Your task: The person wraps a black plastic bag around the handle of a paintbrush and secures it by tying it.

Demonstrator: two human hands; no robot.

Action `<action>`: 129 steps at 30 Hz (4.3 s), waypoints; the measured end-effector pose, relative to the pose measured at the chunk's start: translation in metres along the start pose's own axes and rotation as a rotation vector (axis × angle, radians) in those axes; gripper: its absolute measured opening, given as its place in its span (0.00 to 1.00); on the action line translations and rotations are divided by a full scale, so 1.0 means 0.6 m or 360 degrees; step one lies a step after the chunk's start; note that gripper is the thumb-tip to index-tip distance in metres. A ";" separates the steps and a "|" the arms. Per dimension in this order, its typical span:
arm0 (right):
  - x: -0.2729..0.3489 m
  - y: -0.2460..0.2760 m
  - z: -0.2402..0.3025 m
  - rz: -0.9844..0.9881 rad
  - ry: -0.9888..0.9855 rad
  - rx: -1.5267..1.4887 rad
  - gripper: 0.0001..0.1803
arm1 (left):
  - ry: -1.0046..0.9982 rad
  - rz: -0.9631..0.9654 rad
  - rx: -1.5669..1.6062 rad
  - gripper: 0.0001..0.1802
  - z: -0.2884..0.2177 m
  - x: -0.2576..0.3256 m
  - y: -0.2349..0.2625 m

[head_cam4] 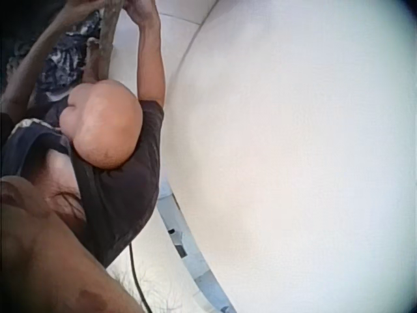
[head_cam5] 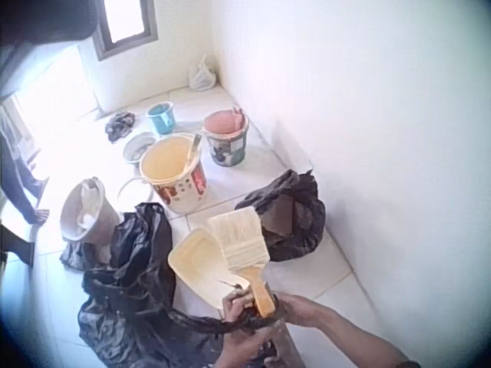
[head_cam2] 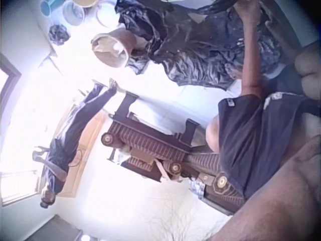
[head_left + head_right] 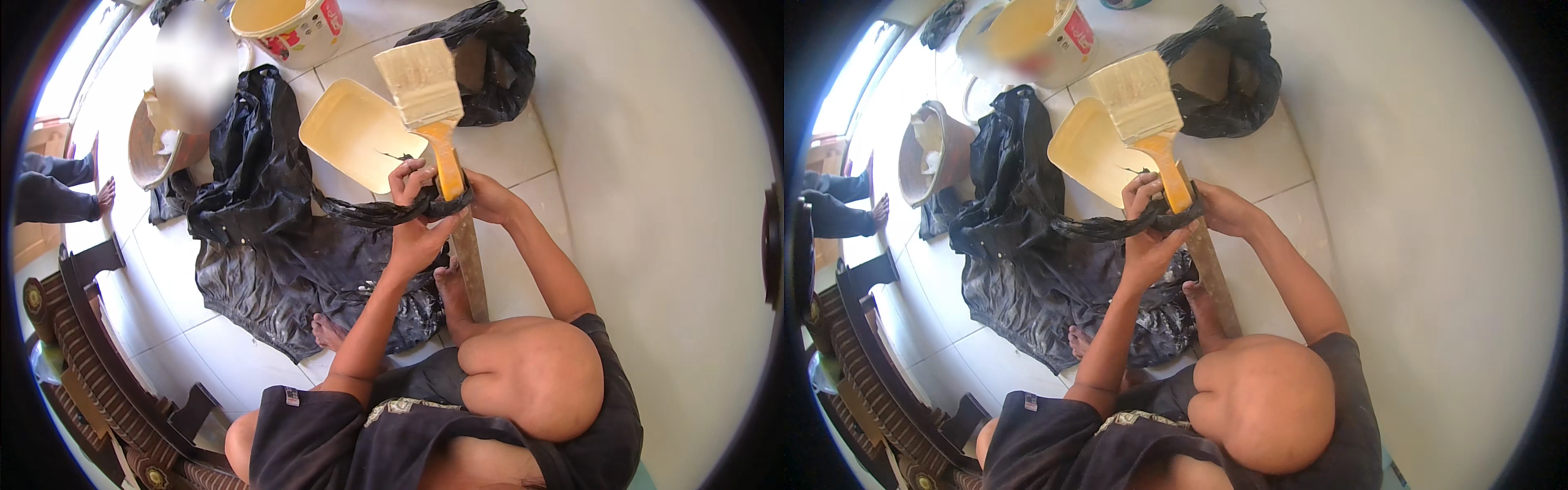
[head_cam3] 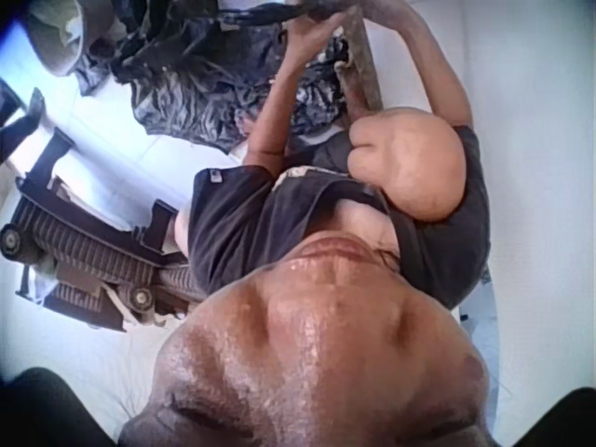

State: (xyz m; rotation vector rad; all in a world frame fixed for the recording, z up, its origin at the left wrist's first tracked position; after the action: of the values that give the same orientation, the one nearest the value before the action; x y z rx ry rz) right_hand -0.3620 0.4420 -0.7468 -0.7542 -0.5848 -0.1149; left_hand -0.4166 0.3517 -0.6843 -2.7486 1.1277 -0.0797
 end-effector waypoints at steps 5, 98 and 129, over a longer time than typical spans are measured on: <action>-0.030 0.030 -0.008 0.0397 -0.0051 0.0004 0.17 | 0.0050 0.0093 -0.0059 0.35 0.015 0.002 -0.034; 0.070 -0.016 0.114 -0.0061 0.0614 0.0714 0.25 | 0.0532 -0.0280 0.0927 0.31 0.045 0.010 -0.016; 0.065 -0.020 0.111 -0.0105 0.0766 0.0846 0.25 | 0.0189 -0.0357 0.0256 0.14 0.005 0.000 -0.004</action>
State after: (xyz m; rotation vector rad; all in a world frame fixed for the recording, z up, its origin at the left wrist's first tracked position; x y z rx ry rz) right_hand -0.3638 0.4824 -0.6798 -0.1744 -0.1620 -0.1859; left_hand -0.4147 0.3536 -0.6867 -2.7422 0.7938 -0.3502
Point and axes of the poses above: each hand's wrist, its own x-axis away from the middle knuckle, its own y-axis out of the back of the hand, z = x × y, the point moved 8 cm from there along -x, towards the middle knuckle, and after that the axes turned 3 degrees about z, right-handed, at the moved point
